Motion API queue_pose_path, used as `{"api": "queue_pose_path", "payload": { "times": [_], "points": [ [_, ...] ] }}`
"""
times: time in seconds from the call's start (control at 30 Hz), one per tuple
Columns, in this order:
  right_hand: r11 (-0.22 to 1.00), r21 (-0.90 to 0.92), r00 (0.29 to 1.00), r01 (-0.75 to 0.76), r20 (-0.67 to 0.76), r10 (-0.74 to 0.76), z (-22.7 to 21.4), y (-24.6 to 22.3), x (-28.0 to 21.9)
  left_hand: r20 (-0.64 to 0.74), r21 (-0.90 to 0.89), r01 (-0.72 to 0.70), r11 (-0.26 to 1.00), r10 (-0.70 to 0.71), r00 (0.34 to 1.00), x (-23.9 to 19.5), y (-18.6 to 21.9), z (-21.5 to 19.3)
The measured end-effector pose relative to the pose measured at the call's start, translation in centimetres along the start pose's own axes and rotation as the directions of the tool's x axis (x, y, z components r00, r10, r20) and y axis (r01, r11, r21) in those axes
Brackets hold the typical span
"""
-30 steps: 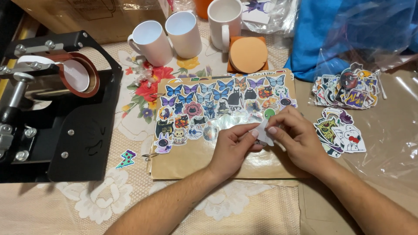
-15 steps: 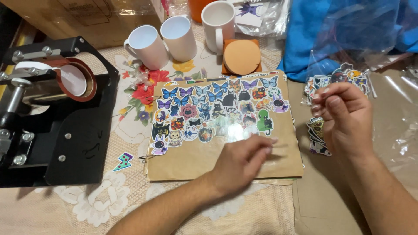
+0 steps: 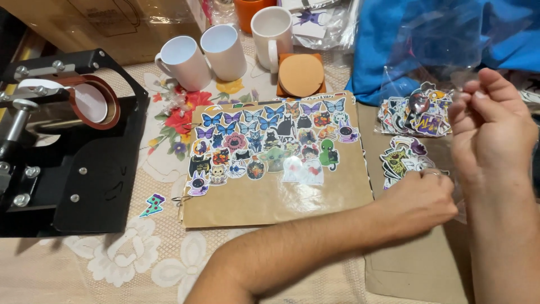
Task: Peeling decorative stickers and applying them to a brown paper surface.
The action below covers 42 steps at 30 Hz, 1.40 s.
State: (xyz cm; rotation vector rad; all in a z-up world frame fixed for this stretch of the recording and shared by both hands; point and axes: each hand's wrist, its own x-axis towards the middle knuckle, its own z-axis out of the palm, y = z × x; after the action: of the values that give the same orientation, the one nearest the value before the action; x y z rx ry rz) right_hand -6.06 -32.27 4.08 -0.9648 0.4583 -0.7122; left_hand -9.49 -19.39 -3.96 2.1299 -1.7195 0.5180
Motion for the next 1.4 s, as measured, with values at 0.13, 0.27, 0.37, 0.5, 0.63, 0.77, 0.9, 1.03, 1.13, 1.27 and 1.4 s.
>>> {"api": "queue_pose_path", "payload": {
  "times": [0.13,0.27,0.37,0.5,0.63,0.77,0.9,1.03,1.13,1.27,1.4],
  "points": [
    [0.994,0.065,0.989,-0.091,0.127,0.083,0.2,-0.4,-0.2,0.195,-0.108,0.088,0.99,-0.066,0.979,0.1,-0.8,0.4],
    [0.993,0.02,0.985,-0.114,0.133,0.11,1.7,-0.6,-2.0,0.141,-0.153,0.08,0.985,-0.058,0.988,-1.0,-1.3,-2.4],
    [0.984,-0.16,0.969,-0.082,0.217,0.116,2.2,0.5,-2.6,0.171,-0.354,-0.018,0.935,0.083,0.982,-3.3,-3.6,-5.0],
    [0.625,-0.761,0.919,0.177,0.355,0.171,5.5,2.0,-6.4,0.314,-0.593,0.129,0.795,0.08,0.946,-8.3,-10.2,-12.6],
    [0.434,-0.711,0.725,0.553,0.668,0.169,6.7,5.7,-9.9,0.111,-0.671,0.266,0.692,-0.262,0.959,-13.0,-15.8,-16.6],
    [0.044,-0.731,0.655,0.68,0.634,0.411,8.7,5.7,-11.9,0.231,-0.549,0.354,0.757,-0.27,0.935,-15.0,-17.2,-16.4],
    [-0.026,-0.754,0.686,0.656,0.581,0.437,9.2,5.7,-12.4,0.282,-0.512,0.347,0.786,-0.228,0.932,-15.0,-17.0,-16.5],
    [0.025,-0.797,0.719,0.603,0.557,0.416,9.1,6.3,-11.7,0.278,-0.528,0.349,0.775,-0.231,0.933,-15.3,-17.2,-16.0],
    [0.145,-0.837,0.758,0.527,0.541,0.364,8.6,6.8,-11.0,0.298,-0.516,0.356,0.779,-0.226,0.927,-15.3,-17.4,-16.0],
    [0.217,-0.785,0.742,0.58,0.619,0.257,7.9,6.6,-11.2,0.309,-0.499,0.356,0.79,-0.221,0.925,-15.4,-17.5,-15.7],
    [0.294,-0.674,0.677,0.678,0.728,0.107,7.4,5.2,-11.4,0.342,-0.492,0.377,0.785,-0.224,0.913,-15.0,-17.1,-16.5]
  ]
}}
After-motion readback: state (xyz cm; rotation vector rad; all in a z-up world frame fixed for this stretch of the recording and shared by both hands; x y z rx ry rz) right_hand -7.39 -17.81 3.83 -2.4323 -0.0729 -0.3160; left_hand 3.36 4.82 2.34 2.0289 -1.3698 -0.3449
